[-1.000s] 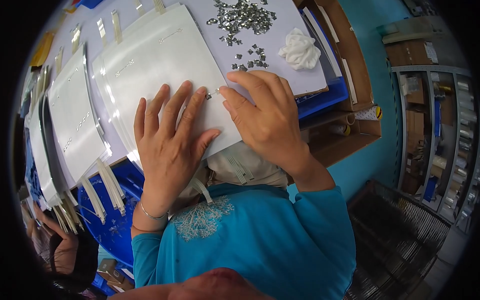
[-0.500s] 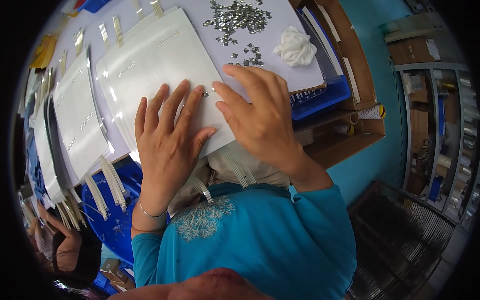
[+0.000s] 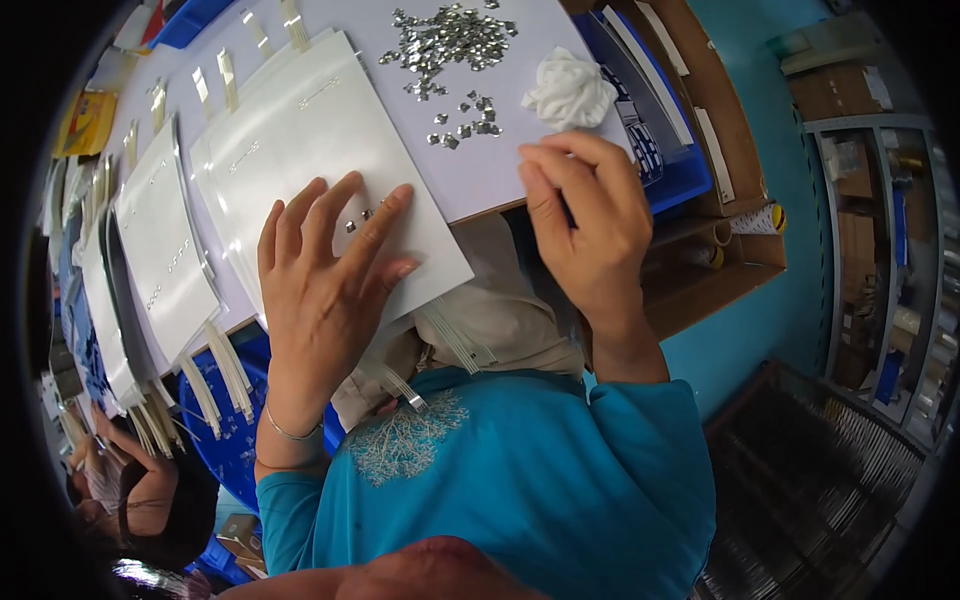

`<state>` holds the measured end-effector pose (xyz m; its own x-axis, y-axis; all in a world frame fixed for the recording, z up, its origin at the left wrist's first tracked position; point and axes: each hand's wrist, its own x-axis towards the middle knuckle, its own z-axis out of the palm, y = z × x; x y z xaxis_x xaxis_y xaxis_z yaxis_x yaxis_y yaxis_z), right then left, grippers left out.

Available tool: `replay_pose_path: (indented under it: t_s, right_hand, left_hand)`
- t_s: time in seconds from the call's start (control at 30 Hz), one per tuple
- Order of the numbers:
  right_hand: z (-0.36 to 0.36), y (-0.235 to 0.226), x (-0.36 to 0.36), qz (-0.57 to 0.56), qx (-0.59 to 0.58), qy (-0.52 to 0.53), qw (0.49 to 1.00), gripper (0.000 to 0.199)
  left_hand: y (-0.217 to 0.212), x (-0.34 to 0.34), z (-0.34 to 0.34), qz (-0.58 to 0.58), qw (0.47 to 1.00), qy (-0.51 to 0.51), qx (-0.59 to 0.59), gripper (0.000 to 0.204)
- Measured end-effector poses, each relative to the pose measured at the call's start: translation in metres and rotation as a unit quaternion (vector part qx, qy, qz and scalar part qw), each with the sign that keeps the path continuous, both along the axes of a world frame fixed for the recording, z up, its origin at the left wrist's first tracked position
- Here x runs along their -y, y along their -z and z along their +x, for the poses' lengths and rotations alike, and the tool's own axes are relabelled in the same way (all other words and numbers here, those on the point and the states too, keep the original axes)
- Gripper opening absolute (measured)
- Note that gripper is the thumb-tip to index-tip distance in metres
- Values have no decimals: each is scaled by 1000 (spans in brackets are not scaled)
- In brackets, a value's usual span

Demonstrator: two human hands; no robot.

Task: Inserting small metal studs into pre-punched holes on white sheets at an industrial workstation.

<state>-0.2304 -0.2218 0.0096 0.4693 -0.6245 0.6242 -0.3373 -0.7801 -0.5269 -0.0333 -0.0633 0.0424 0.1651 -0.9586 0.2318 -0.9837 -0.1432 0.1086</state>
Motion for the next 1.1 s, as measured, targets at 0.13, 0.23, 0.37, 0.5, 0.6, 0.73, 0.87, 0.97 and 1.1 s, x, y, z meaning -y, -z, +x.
replay_pose_path:
  t_s: [0.13,0.23,0.37,0.5,0.6,0.73,0.87,0.97,1.1]
  right_hand:
    - [-9,-7,19,-76,-81,90,990,20]
    - [-10,-7,21,-83,-123,102,984,21]
    - [6,-10,7,-33,-27,40,998,22]
    - [21,-4,17,-59,-46,0,997,20]
    - [28,-3,20,-63,-79,-7,995,16]
    - [31,-5,25,-91,-107,6,990,12]
    - [25,-11,21,-46,-96,-27,994,10]
    - [22,-25,6,28,-112,-105,988,7]
    - [23,-16,2,38,-124,-98,987,8]
  left_hand:
    - [4,3,1,-6,1000,7,-13,53]
    - [4,2,4,-13,999,11,-48,54]
    - [-3,4,17,-2,996,7,-84,51]
    - [2,5,34,-47,997,-15,-57,43]
    - [12,0,45,-49,998,-39,-27,44]
    - [9,-12,41,-23,998,-43,-30,49]
    - [-2,-31,21,9,998,-35,-52,51]
    - [-2,-42,14,10,998,-22,-62,55]
    - [-1,-38,29,4,995,3,-102,60]
